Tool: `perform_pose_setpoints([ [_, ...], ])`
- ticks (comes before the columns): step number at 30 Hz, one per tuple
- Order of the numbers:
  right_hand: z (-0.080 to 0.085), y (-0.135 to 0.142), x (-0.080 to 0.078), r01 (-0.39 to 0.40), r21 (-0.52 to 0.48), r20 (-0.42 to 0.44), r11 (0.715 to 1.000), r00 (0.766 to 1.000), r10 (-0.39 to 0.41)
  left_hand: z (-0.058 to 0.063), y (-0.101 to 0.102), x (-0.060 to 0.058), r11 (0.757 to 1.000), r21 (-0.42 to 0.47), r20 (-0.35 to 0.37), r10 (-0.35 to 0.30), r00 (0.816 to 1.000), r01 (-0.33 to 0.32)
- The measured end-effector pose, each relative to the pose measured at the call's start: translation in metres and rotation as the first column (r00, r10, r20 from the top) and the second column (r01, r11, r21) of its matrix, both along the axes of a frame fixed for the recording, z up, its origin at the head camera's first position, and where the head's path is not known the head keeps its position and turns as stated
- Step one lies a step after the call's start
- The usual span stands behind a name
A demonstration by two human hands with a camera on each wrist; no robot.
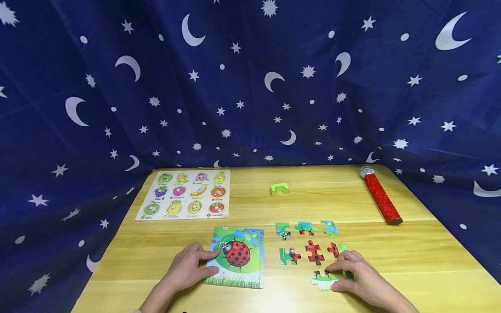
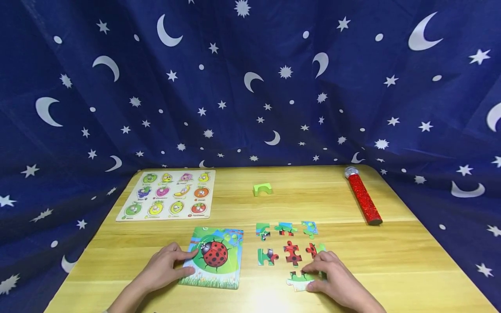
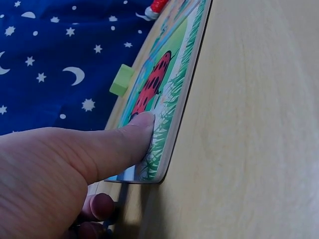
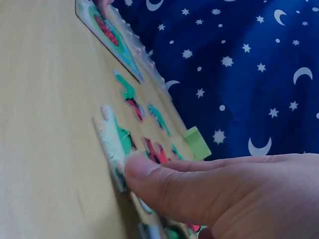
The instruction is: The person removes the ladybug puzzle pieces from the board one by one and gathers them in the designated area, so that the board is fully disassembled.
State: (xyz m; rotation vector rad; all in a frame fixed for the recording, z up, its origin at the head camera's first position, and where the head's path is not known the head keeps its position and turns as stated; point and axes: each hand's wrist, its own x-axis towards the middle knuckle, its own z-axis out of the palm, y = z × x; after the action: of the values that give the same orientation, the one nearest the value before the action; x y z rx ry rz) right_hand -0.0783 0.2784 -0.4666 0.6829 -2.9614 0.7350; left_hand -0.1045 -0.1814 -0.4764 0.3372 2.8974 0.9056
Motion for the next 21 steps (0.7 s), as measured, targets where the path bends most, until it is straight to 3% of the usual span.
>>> perform_pose_setpoints([
  [6, 0.008, -0.016, -0.004, -0.047, -0.086, -0.109, 0.995, 0.993, 0.037, 0.001, -0.001, -0.001, 1.000, -0.009, -0.005, 0.016, 1.000, -0.016],
  [10, 0.014, -0.047, -0.012, -0.152, -0.152, -0.154, 0.976, 0.980, 0.129, 0.001, 0.001, 0.000, 0.999, -0.003, -0.018, 0.046, 0.999, -0.046],
  [16, 0.018, -0.119, -0.025, -0.338, -0.192, -0.089, 0.921, 0.941, 0.327, 0.000, 0.005, 0.005, 0.997, 0.004, -0.015, 0.081, 0.997, -0.081],
  [21, 0.019, -0.182, -0.034, -0.339, -0.137, -0.008, 0.931, 0.940, 0.341, -0.003, 0.007, 0.006, 0.997, -0.005, -0.035, 0.071, 0.997, -0.071],
])
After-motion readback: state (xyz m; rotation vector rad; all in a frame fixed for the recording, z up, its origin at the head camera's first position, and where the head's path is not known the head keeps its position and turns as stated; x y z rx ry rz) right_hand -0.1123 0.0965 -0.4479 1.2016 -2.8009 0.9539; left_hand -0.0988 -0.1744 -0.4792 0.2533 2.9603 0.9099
